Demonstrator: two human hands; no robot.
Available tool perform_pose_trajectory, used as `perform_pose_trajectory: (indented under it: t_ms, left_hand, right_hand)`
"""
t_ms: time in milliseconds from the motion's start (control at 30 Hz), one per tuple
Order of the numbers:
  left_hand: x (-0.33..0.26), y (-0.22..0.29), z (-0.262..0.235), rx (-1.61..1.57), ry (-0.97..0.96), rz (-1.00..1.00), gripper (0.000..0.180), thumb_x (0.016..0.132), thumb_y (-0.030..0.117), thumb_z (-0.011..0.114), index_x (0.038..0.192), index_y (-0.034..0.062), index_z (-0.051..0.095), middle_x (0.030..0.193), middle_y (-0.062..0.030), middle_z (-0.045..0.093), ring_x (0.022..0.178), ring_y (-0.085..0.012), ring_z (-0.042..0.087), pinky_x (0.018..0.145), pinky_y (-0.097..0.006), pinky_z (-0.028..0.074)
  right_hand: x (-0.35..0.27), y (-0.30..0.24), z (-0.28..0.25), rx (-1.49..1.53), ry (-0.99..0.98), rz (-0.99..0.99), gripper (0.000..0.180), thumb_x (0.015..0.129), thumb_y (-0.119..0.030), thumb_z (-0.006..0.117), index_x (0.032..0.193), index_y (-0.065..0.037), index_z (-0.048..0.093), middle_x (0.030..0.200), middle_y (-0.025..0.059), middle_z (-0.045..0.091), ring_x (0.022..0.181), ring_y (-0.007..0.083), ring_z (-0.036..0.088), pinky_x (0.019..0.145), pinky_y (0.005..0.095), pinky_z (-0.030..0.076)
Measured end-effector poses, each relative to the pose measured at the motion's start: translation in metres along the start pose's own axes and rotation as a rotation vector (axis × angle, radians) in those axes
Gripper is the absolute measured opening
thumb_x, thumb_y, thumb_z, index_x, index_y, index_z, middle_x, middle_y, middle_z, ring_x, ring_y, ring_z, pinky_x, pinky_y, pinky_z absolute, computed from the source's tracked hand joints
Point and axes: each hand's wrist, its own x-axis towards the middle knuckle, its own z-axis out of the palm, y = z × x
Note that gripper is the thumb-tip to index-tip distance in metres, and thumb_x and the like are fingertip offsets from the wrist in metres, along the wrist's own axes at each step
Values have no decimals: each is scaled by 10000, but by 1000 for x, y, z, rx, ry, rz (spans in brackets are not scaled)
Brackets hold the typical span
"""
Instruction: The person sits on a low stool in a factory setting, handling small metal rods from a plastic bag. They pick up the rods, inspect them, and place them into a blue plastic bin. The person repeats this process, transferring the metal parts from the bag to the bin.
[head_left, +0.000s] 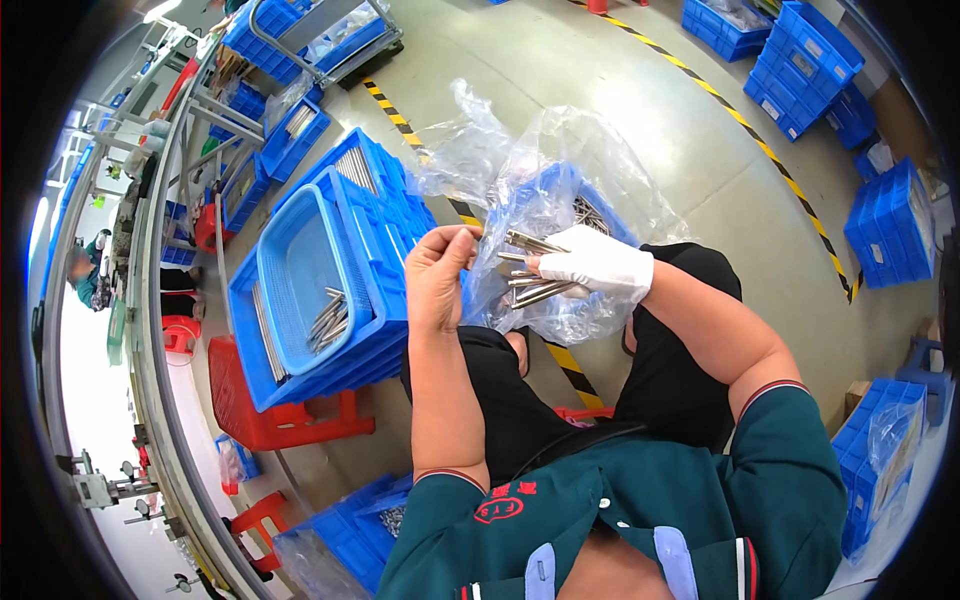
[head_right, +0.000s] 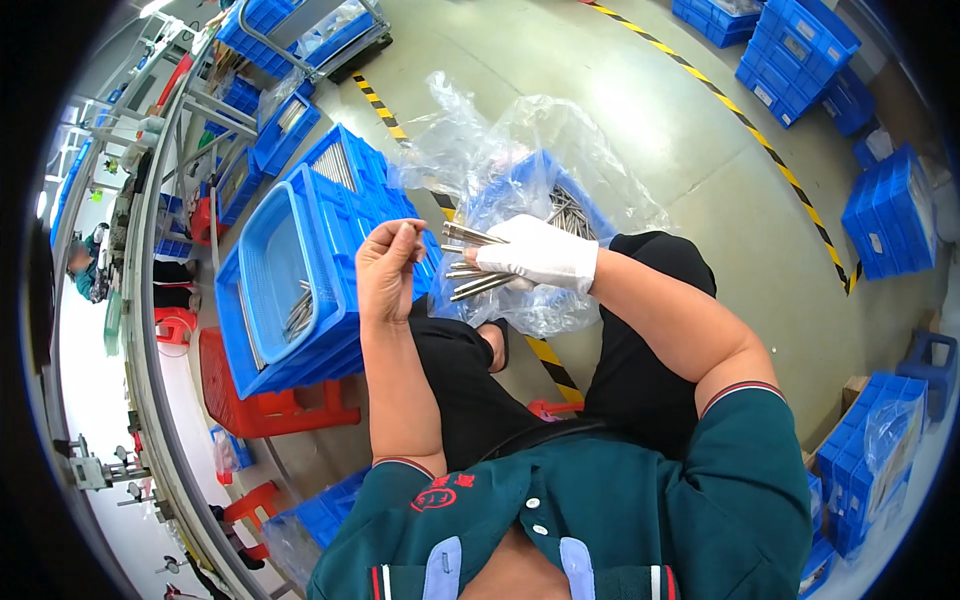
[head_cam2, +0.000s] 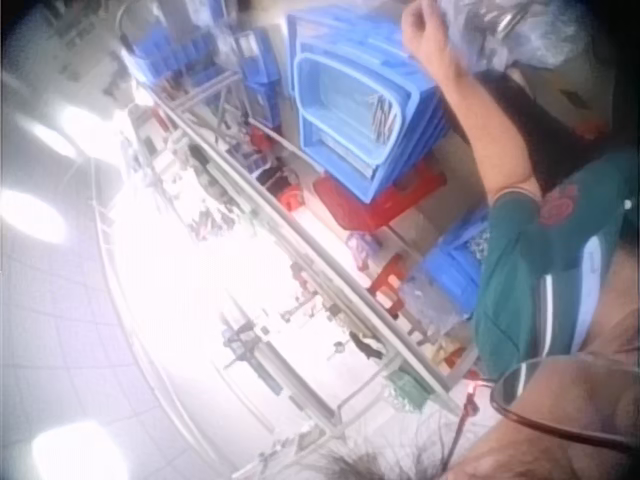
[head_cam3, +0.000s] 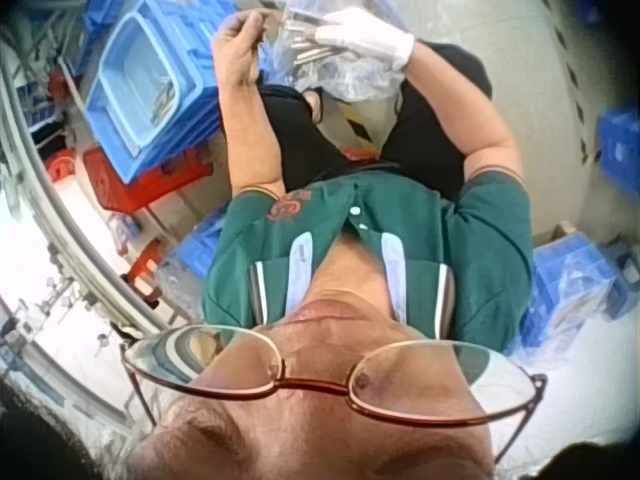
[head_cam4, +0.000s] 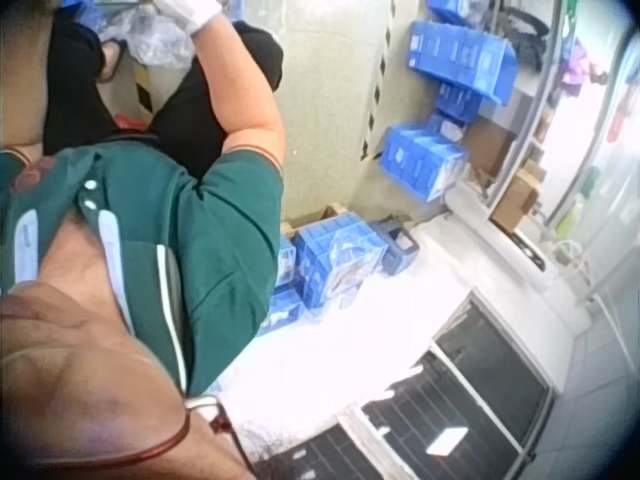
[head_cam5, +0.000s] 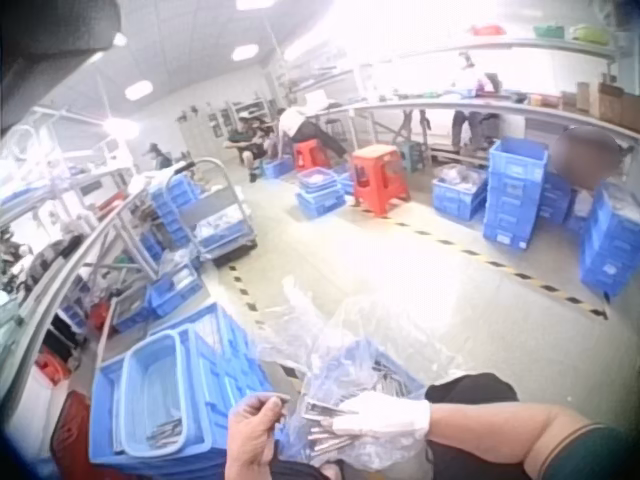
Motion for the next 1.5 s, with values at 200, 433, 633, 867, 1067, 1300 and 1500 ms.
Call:
perform_pose_trajectory:
  t_ms: [200,433,633,867,1067,1300,1500]
  left_hand:
    - [-6,-4,9,46,-98,-30,176,835,142,708,906,-15,669,833,-37,651,694,-64,513,665,-198,388]
    - [-9,-1,9,149,-114,-56,141,830,129,711,894,9,675,860,-29,665,804,-81,569,764,-236,426]
    - [-9,0,9,155,-138,-71,142,823,129,720,887,12,670,865,-36,665,794,-81,571,767,-231,430]
    - [-10,-7,9,89,-125,-36,141,804,118,737,879,19,671,845,-22,649,789,-76,565,761,-232,430]
    - [-8,-16,12,82,-109,-9,118,800,114,739,863,36,678,866,-2,628,792,-83,552,758,-233,421]
    - [-8,-16,14,146,-85,31,110,831,109,703,889,19,675,884,-22,632,821,-93,543,780,-234,406]
    - [-7,1,12,96,25,1,141,848,125,693,911,0,676,845,-25,656,768,-66,535,738,-220,403]
  right_hand:
    - [3,0,8,-38,5,9,477,901,-499,539,797,-39,615,580,3,477,522,98,418,486,279,341]
    - [7,8,7,-84,11,15,473,895,-487,552,750,-39,598,568,9,471,503,102,423,475,284,348]
    - [9,9,7,-164,60,-20,485,878,-496,564,737,-33,596,563,20,475,504,115,439,476,291,359]
    - [9,11,10,-209,118,-31,484,869,-495,571,728,-34,598,550,24,475,502,114,443,475,292,356]
    - [8,13,9,-167,128,-8,469,868,-484,579,743,-34,609,555,27,484,499,115,444,476,293,357]
    - [7,5,11,-120,129,1,481,876,-489,571,719,-36,605,544,28,483,494,117,442,474,299,355]
    - [12,12,11,-174,78,10,525,876,-520,548,657,-43,551,515,24,438,478,125,400,470,309,327]
